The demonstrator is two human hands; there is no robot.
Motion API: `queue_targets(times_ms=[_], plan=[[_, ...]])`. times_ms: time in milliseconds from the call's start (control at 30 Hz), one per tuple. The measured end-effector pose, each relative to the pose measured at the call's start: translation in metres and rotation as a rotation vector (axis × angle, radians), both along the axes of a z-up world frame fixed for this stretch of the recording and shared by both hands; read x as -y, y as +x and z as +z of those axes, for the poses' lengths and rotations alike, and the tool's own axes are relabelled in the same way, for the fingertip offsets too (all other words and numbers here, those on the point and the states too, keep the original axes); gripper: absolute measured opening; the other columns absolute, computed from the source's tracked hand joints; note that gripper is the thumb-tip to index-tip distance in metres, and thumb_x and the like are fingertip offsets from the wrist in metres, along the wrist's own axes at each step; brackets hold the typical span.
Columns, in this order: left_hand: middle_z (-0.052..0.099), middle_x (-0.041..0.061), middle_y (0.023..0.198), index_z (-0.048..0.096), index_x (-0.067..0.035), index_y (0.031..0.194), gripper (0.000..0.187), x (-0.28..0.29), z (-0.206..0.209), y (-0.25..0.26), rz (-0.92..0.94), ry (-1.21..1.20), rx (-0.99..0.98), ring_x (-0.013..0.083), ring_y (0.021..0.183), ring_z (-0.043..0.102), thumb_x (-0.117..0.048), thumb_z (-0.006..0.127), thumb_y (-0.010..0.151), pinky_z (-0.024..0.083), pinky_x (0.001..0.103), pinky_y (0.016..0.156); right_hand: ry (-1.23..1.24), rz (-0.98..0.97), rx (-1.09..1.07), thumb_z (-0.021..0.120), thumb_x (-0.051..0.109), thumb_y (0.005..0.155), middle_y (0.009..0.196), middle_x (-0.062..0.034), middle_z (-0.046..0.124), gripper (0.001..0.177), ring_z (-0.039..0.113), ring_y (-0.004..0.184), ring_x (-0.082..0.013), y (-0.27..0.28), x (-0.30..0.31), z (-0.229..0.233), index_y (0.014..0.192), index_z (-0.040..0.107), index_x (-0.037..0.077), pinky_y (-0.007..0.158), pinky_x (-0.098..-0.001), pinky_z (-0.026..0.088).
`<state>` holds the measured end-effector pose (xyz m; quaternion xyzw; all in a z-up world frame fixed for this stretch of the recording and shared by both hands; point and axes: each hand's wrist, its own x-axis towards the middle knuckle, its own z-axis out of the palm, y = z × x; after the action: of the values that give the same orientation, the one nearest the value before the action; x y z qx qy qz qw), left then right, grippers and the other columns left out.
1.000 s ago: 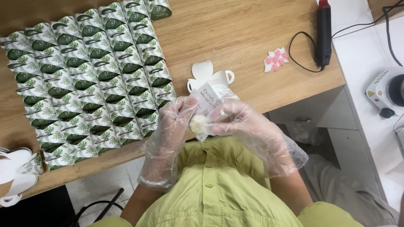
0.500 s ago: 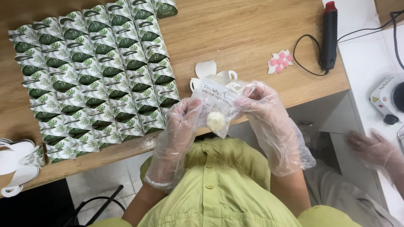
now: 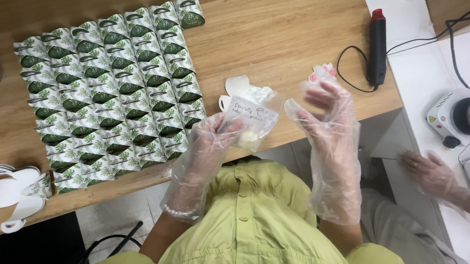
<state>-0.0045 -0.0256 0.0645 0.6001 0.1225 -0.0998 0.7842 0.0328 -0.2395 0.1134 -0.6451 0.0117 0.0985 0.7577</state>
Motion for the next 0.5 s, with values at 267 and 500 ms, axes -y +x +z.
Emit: queue_targets(times_ms=[267, 500], plan=[[0.07, 0.015, 0.115, 0.054, 0.001, 0.124, 0.018, -0.011, 0.019, -0.01, -0.002, 0.584, 1.006, 0.0203, 0.1, 0.069, -0.015, 0.054, 0.116, 0.057, 0.031, 0.078, -0.874, 0.195, 0.852, 0.081, 0.024, 0.088, 0.143, -0.0157, 0.06, 0.063, 0.056, 0.134, -0.0275, -0.011, -0.036, 0.019, 0.139, 0.05, 0.005, 0.112, -0.0391, 0.048], [0.074, 0.013, 0.095, 0.068, 0.001, 0.119, 0.019, -0.01, 0.008, -0.022, -0.114, 0.511, 0.533, 0.02, 0.079, 0.071, -0.01, 0.062, 0.105, 0.053, 0.033, 0.064, -0.275, 0.29, 0.259, 0.066, 0.009, 0.102, 0.137, -0.0115, 0.066, 0.044, 0.063, 0.128, -0.0176, -0.017, -0.03, -0.021, 0.142, 0.052, -0.001, 0.109, -0.0308, 0.051]])
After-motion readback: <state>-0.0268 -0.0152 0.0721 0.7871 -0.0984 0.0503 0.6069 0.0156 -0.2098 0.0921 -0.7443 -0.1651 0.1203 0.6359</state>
